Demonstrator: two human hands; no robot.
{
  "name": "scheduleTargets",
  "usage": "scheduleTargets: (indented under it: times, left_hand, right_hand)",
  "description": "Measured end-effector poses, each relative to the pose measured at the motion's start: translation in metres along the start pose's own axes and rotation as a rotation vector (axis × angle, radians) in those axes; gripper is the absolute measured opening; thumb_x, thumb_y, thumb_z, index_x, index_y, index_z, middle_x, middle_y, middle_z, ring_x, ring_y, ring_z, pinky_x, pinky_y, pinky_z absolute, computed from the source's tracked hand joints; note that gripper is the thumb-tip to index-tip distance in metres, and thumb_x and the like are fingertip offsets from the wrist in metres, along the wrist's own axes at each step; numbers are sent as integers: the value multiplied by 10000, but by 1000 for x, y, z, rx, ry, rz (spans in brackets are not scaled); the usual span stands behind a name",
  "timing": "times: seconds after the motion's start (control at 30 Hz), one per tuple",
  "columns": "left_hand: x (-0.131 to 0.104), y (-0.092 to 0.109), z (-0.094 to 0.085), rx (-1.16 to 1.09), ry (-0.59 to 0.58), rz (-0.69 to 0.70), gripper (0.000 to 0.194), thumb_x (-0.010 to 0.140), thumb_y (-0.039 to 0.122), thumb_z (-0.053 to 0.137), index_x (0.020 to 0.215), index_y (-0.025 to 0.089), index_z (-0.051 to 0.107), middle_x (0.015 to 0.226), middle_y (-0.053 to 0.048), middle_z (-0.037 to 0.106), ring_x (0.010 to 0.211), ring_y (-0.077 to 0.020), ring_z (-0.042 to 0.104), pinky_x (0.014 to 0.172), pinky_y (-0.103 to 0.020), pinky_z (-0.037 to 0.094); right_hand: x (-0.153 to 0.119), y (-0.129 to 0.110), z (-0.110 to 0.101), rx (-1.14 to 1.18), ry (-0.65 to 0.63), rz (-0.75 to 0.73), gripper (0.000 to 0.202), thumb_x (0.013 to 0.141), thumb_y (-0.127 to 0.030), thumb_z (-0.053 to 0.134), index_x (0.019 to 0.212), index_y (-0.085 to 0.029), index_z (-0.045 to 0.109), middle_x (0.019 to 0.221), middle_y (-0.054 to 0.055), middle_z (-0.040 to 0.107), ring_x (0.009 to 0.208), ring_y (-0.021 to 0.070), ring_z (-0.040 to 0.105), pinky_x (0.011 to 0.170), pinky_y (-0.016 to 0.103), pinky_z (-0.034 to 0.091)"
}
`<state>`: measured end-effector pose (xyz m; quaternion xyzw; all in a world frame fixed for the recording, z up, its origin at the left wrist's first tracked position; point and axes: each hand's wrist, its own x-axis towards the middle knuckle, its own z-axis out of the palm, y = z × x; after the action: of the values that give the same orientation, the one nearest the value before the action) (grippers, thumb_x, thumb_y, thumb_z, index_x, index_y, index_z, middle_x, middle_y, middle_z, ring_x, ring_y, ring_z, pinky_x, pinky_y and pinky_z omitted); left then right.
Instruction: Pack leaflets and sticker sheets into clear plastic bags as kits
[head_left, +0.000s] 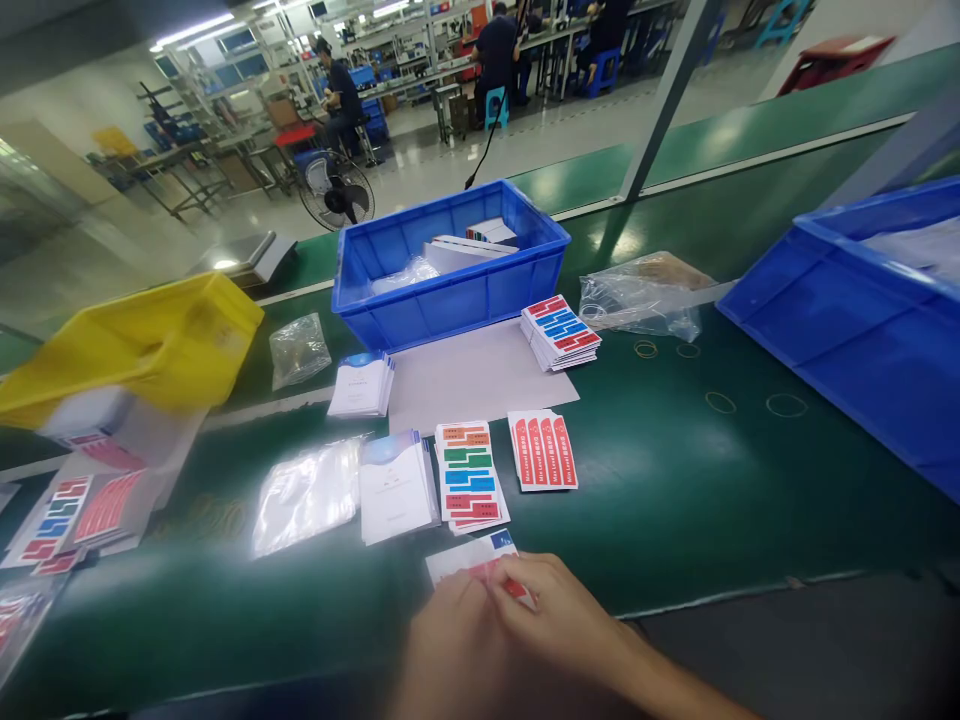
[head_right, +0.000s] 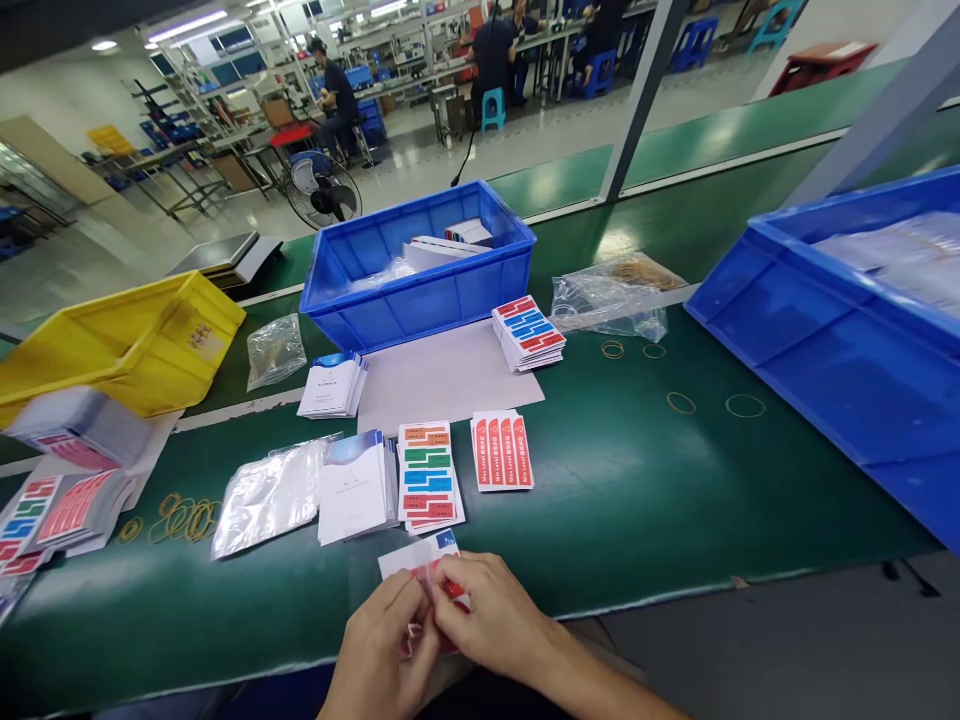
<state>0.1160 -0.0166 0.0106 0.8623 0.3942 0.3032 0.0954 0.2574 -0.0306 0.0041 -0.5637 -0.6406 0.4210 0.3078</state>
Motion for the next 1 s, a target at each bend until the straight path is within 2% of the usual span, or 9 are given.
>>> scheduleTargets:
  times: [0.07,0.17,0.3,0.4,0.47,0.57,0.73,0.87,1.0]
  left_hand:
    - [3,-1,-8,1,-27,-34,185,739,78,448,640,232,430,520,32,495,449,-126,487,433,-230,322]
    - [-4,-13,-27,27,-117,-190,235,797,87,457,611,220,403,541,36,489,470,-100,500,460,-199,355]
    - [-13,-24,-44,128,-130,-386,278,786,82,482,578,217,357,532,45,453,465,-86,463,479,-197,353]
    - [-10,-18,-40,171,-85,-420,285,774,84,469,559,217,337,521,43,427,457,-89,437,475,-214,330]
    - [-6,-11,-32,178,-84,-403,281,772,82,455,552,216,342,524,34,434,464,-94,443,480,-223,325]
    - [-3,-1,-17,145,-111,-343,259,763,69,452,561,212,379,541,21,478,487,-101,478,493,-227,334]
    - [-4,8,7,84,-116,-295,240,762,67,458,580,216,406,575,10,526,517,-118,508,512,-249,340]
    - [-9,7,29,111,-147,-274,222,758,76,454,589,218,429,586,1,547,526,-133,531,501,-261,346]
    - [-18,7,50,105,-263,-259,178,729,82,480,615,218,467,619,-12,592,557,-158,582,500,-273,379]
  right_hand:
    - [0,2,2,-3,3,4,252,866,-175,479,616,-197,490,618,-40,582,600,117,543,561,212,364]
    - [-4,14,1,2,37,22,232,869,-175,465,649,-196,536,652,-21,627,632,134,589,603,220,414]
    - [-17,30,-18,13,108,20,227,907,-258,486,750,-201,640,726,7,705,688,160,671,644,221,502]
    - [-33,29,-41,-10,332,-10,170,882,-315,568,875,-215,706,814,28,757,754,177,726,657,194,555]
    - [-46,22,-54,-55,501,-44,151,856,-307,609,913,-231,726,821,27,770,718,171,737,610,166,564]
    - [-63,15,-60,-138,605,-117,174,844,-262,629,985,-271,731,861,8,779,695,152,742,629,141,572]
    - [-79,24,-42,-157,468,-123,236,857,-231,618,1068,-248,721,961,35,779,790,156,750,737,138,570]
    - [-86,38,-31,-42,335,66,250,889,-306,585,1071,-222,734,1050,76,765,889,189,742,759,163,572]
    - [-89,53,-31,163,209,259,315,904,-405,559,1112,-234,723,1059,72,761,943,226,726,769,226,587]
